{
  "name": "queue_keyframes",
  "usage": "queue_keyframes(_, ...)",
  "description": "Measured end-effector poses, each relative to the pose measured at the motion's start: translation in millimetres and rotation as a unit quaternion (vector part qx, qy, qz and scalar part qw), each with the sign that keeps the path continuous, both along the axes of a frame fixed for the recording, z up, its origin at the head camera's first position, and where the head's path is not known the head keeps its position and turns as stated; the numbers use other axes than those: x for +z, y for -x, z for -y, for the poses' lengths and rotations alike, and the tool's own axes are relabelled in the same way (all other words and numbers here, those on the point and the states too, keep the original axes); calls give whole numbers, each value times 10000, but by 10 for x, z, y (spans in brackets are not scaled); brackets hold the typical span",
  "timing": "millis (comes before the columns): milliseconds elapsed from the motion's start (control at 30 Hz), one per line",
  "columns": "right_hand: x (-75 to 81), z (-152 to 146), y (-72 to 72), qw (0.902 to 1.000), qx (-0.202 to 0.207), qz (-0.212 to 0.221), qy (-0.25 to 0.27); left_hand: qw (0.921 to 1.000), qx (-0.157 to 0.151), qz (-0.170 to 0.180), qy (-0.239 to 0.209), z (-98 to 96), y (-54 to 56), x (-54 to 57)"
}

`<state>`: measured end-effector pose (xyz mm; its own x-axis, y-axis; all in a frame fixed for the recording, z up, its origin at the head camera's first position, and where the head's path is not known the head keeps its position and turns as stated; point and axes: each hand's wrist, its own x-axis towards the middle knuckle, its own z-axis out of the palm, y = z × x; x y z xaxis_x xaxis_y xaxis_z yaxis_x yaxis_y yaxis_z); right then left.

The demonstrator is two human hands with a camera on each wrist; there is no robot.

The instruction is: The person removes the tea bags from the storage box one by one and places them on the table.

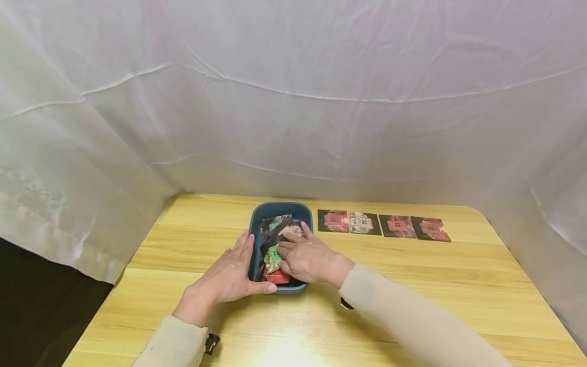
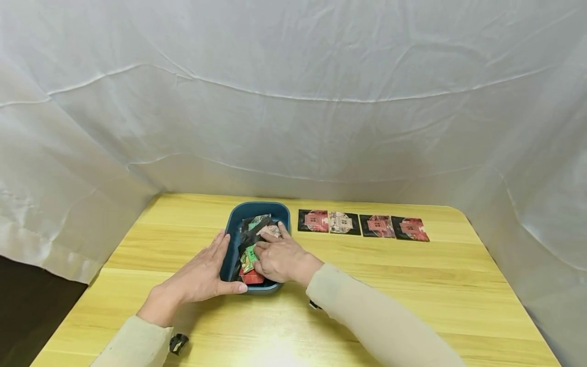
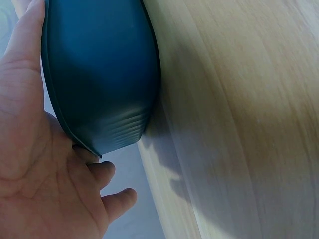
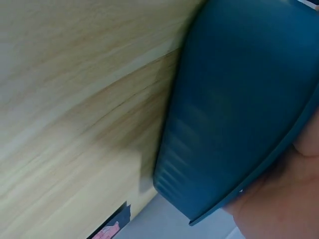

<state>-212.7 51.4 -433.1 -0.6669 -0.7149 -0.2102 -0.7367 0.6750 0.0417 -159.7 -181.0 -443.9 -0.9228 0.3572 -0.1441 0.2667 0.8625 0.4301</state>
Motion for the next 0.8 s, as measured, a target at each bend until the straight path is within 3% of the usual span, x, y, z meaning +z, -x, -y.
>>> queue_keyframes(267,145,-69,-89,9997,-46,-203,88,10000,22,-2,-74,6,-6,0)
queue_keyframes(467,306,-72,-12,9994,-171,-258,139,9999,48,8,-98,7,0,7)
queue_keyframes(800,240,0,156,9975,-643,246,136,9998,48,23,-165,3,-1,-1)
